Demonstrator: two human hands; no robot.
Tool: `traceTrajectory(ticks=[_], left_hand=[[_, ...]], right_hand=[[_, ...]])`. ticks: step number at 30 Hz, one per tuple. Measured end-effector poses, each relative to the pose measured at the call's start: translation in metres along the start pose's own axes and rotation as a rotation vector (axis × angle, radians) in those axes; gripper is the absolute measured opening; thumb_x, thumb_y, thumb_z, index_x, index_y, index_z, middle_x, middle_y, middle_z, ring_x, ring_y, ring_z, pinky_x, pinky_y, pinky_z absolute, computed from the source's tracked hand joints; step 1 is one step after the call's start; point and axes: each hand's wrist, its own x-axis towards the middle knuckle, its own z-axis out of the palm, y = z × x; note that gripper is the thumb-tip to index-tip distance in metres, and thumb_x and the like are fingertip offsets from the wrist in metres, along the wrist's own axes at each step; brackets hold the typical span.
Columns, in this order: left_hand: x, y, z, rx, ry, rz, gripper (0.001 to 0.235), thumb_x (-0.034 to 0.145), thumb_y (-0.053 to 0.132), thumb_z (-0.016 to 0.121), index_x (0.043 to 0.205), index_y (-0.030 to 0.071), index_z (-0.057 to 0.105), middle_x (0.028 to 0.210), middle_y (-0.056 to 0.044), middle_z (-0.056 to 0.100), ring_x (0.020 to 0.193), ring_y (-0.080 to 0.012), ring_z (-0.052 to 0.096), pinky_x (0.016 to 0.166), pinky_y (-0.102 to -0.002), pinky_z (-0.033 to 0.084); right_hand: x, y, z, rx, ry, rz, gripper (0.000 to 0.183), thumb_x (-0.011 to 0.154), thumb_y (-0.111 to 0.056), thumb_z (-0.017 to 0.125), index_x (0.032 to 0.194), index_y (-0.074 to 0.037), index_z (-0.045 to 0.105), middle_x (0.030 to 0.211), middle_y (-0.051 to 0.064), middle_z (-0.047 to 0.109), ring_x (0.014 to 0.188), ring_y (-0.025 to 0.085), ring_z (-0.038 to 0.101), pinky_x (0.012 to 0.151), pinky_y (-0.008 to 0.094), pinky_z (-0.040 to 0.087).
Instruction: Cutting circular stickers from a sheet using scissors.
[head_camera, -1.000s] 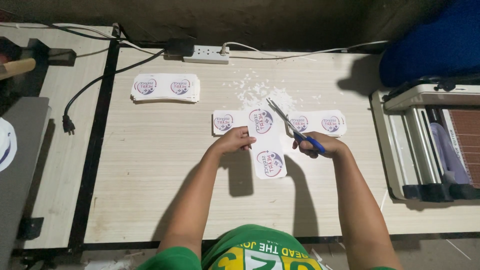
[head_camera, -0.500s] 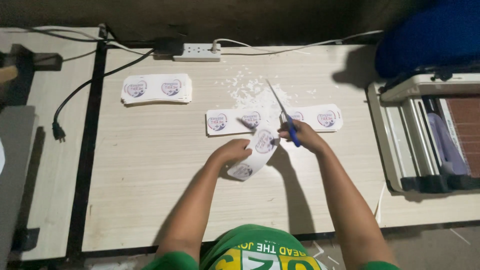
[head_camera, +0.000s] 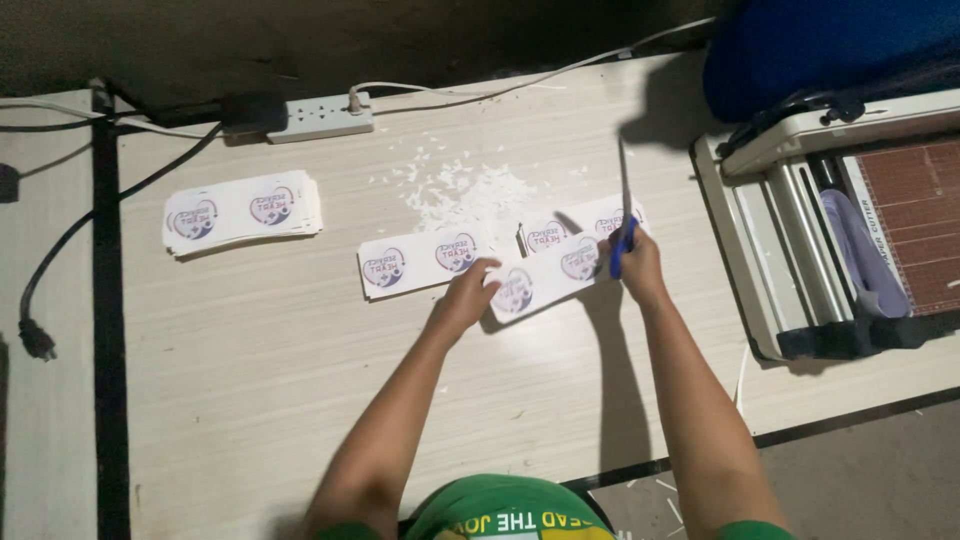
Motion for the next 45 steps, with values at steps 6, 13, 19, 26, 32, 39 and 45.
traceTrajectory(ticks=[6, 13, 19, 26, 32, 39, 45], left_hand=[[0.044, 0.092, 0.007, 0.132, 0.032, -0.191, 0.037, 0.104, 0.024, 0.053, 0.141, 0.018, 0.053, 0.112, -0.02, 0.075, 0.098, -0.0322, 0.074, 0.084, -0.046, 0.054], [0.103, 0.025, 0.077, 0.547, 0.265, 0.241, 0.039, 0.097, 0.029, 0.061, 0.13, 0.01, 0.061, 0.145, -0.016, 0.052, 0.134, -0.0329, 0.052, 0.11, -0.052, 0.045], [0.107, -0.004, 0.114, 0.678, 0.322, 0.353, 0.07, 0.095, 0.052, 0.059, 0.145, 0.004, 0.048, 0.16, -0.029, 0.024, 0.148, -0.0477, 0.02, 0.119, -0.059, 0.021], [0.109, -0.016, 0.121, 0.791, 0.339, 0.386, 0.075, 0.099, 0.055, 0.053, 0.156, 0.009, 0.038, 0.164, -0.026, 0.023, 0.152, -0.0477, 0.02, 0.124, -0.057, 0.02], [0.11, -0.019, 0.123, 0.806, 0.343, 0.396, 0.075, 0.099, 0.055, 0.053, 0.155, 0.007, 0.037, 0.163, -0.028, 0.023, 0.151, -0.0477, 0.02, 0.124, -0.056, 0.02], [0.107, -0.017, 0.123, 0.779, 0.376, 0.407, 0.075, 0.098, 0.054, 0.056, 0.154, 0.008, 0.038, 0.161, -0.027, 0.028, 0.151, -0.0473, 0.024, 0.123, -0.057, 0.024], [0.104, -0.017, 0.123, 0.782, 0.401, 0.423, 0.074, 0.098, 0.053, 0.057, 0.155, 0.008, 0.04, 0.162, -0.027, 0.029, 0.151, -0.046, 0.024, 0.123, -0.058, 0.025]], right_hand=[[0.041, 0.005, -0.024, -0.132, 0.231, -0.084, 0.017, 0.09, -0.007, 0.078, 0.093, -0.003, 0.062, 0.082, 0.009, 0.068, 0.074, 0.017, 0.064, 0.064, 0.031, 0.053], [0.062, 0.041, -0.011, -0.387, 0.382, -0.07, 0.013, 0.092, 0.002, 0.065, 0.102, 0.0, 0.058, 0.088, 0.02, 0.067, 0.078, 0.032, 0.066, 0.07, 0.043, 0.051], [0.058, 0.072, 0.005, -0.383, 0.423, -0.117, 0.021, 0.087, 0.006, 0.062, 0.106, 0.002, 0.056, 0.099, 0.024, 0.064, 0.094, 0.044, 0.062, 0.083, 0.047, 0.049], [0.056, 0.079, 0.007, -0.377, 0.428, -0.05, 0.025, 0.087, 0.009, 0.059, 0.11, 0.001, 0.055, 0.102, 0.025, 0.064, 0.099, 0.044, 0.063, 0.087, 0.047, 0.049], [0.054, 0.08, 0.008, -0.399, 0.429, -0.089, 0.03, 0.084, 0.01, 0.061, 0.112, 0.003, 0.054, 0.107, 0.026, 0.064, 0.102, 0.045, 0.063, 0.088, 0.048, 0.048], [0.055, 0.087, 0.007, -0.403, 0.44, -0.114, 0.031, 0.086, 0.009, 0.063, 0.115, 0.003, 0.054, 0.111, 0.026, 0.064, 0.105, 0.046, 0.062, 0.092, 0.047, 0.048], [0.06, 0.103, 0.007, -0.441, 0.464, -0.145, 0.031, 0.088, 0.006, 0.065, 0.116, 0.003, 0.053, 0.11, 0.024, 0.062, 0.105, 0.046, 0.06, 0.092, 0.048, 0.047]])
